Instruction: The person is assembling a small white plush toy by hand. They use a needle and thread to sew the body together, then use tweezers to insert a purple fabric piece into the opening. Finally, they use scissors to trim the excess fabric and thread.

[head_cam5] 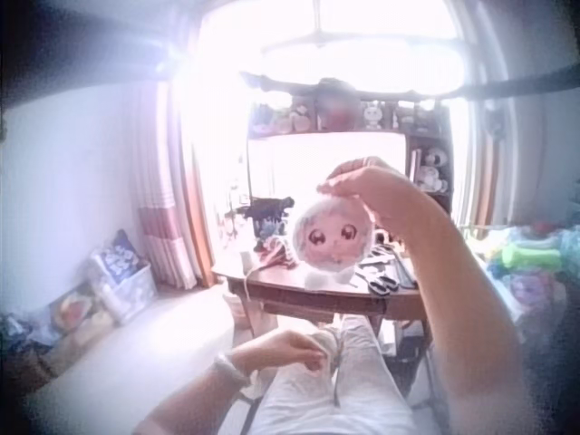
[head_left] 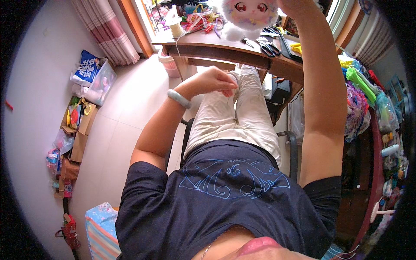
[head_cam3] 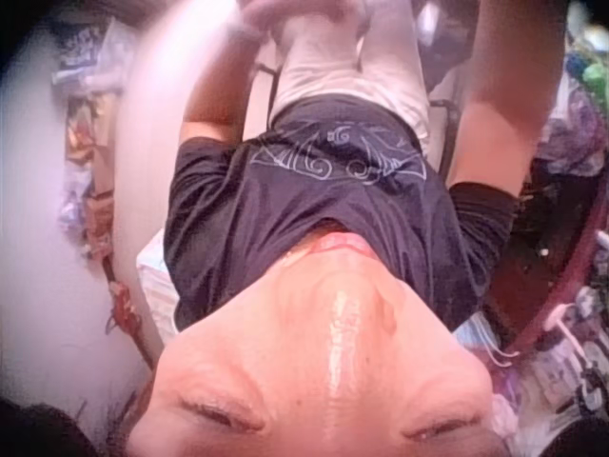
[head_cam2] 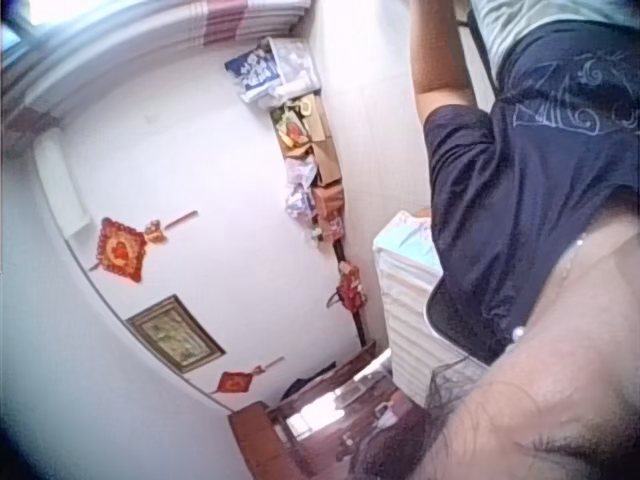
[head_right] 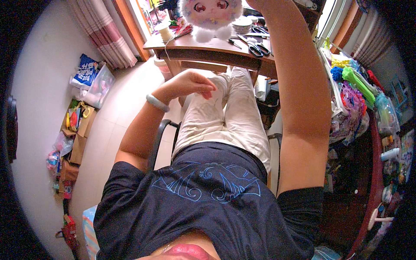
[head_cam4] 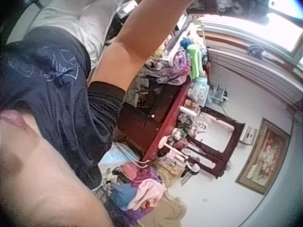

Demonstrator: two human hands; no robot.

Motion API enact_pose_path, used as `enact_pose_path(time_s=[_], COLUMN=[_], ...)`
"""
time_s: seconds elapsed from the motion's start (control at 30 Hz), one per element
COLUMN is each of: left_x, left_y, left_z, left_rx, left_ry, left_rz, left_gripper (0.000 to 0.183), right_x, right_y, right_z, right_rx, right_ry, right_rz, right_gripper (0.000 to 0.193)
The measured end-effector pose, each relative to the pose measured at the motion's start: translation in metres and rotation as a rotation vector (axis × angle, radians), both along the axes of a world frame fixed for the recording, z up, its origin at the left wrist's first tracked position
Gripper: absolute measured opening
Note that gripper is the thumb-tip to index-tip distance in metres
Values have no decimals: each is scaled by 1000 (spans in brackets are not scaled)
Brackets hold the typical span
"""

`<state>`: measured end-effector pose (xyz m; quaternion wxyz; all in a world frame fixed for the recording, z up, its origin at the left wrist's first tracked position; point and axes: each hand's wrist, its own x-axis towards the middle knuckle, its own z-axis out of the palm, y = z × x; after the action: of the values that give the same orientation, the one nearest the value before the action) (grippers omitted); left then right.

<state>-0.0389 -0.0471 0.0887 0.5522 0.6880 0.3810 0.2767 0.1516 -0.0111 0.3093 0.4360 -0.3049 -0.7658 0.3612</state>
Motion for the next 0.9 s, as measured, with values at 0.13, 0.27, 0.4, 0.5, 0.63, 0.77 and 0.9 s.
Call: enact_pose_path(time_s=[0.13,0.27,0.4,0.5,0.63,0.77,0.9], left_x=[-38,-55,-50,-41,-32,-27,-30], left_y=[-8,-20,-26,-27,-17,-18,-17], left_z=[1,26,56,79,94,94,85], left_rx=[93,227,405,556,557,629,593], left_ry=[56,-89,-182,-204,-290,-220,-214], left_rz=[224,340,404,441,444,433,459], left_gripper=[22,25,35,40,41,37,35], right_x=[5,9,17,15,15,20,17], right_y=[11,13,27,22,18,17,10], right_z=[-5,-15,-30,-32,-35,-36,-31], right_rx=[42,-42,8,-18,-48,-61,-22], right_ry=[18,50,89,103,91,94,5], right_rz=[33,38,145,168,105,77,-32], right_gripper=[14,12,10,10,10,11,12])
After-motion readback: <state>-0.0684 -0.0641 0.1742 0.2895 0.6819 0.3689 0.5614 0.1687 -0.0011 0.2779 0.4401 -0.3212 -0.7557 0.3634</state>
